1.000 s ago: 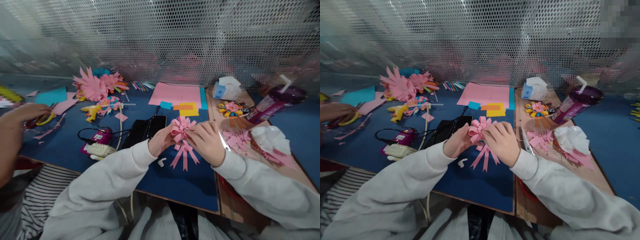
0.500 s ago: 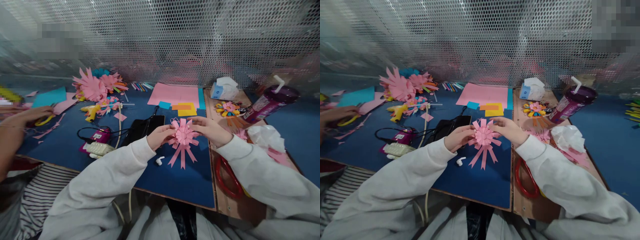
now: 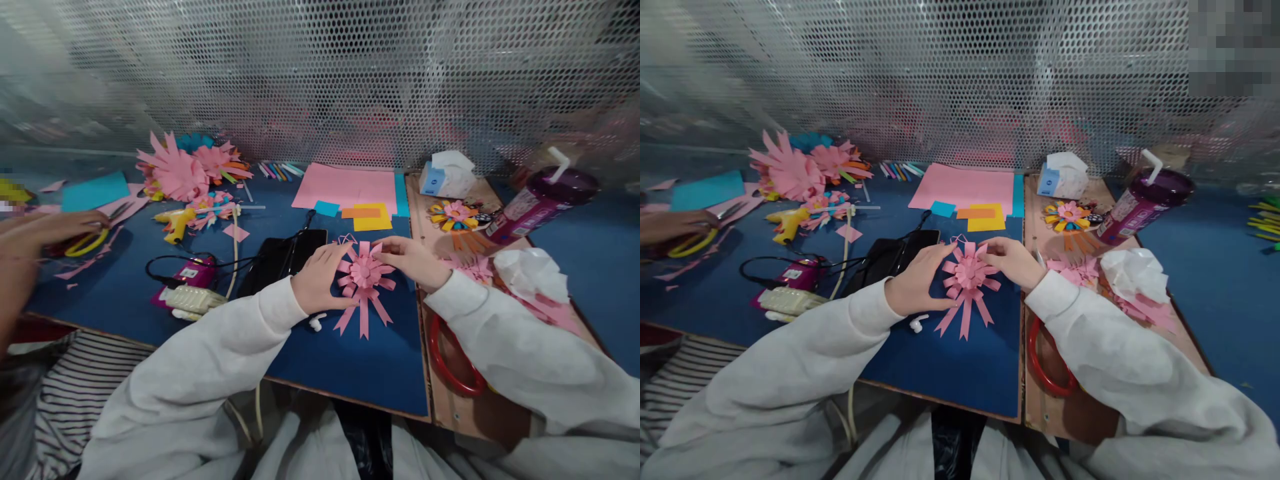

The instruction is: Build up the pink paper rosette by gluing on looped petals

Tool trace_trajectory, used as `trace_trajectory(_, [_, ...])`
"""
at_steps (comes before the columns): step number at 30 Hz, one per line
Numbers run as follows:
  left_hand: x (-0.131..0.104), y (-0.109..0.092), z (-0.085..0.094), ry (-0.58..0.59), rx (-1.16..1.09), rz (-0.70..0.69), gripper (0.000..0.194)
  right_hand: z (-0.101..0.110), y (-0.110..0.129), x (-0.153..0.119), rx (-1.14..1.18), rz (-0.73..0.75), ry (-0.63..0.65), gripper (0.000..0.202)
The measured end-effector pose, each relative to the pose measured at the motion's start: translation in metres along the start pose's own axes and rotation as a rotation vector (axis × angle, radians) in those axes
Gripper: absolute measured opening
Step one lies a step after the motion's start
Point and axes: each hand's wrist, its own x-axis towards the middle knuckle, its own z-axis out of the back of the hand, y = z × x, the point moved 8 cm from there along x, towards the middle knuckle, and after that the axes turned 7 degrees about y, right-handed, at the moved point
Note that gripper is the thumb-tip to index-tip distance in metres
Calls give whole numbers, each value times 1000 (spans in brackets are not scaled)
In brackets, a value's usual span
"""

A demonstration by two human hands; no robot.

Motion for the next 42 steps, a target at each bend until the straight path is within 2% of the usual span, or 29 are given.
trace_trajectory(3, [-1,3,-5,55,126,41,104,-1,-3,0,-26,-13,-16,18])
trace_trajectory(6, [0,7,-5,60,190,60,108,-2,-4,1,-85,-2,-25,20])
trace_trajectory(10, [1,13,-7,61,193,60,112,-4,2,0,-315,91,-40,20])
trace_trajectory(13, [2,13,-6,45,200,45,114,-2,6,-1,-539,152,-94,20])
trace_trajectory(16, [1,11,-5,36,213,36,113,2,5,-1,-654,173,-150,21])
trace_trajectory(34, [5,16,-3,50,226,129,116,-4,1,-1,-965,224,-207,24])
trace_trajectory(42, [6,15,-5,69,188,117,116,0,-2,5,-940,198,-181,23])
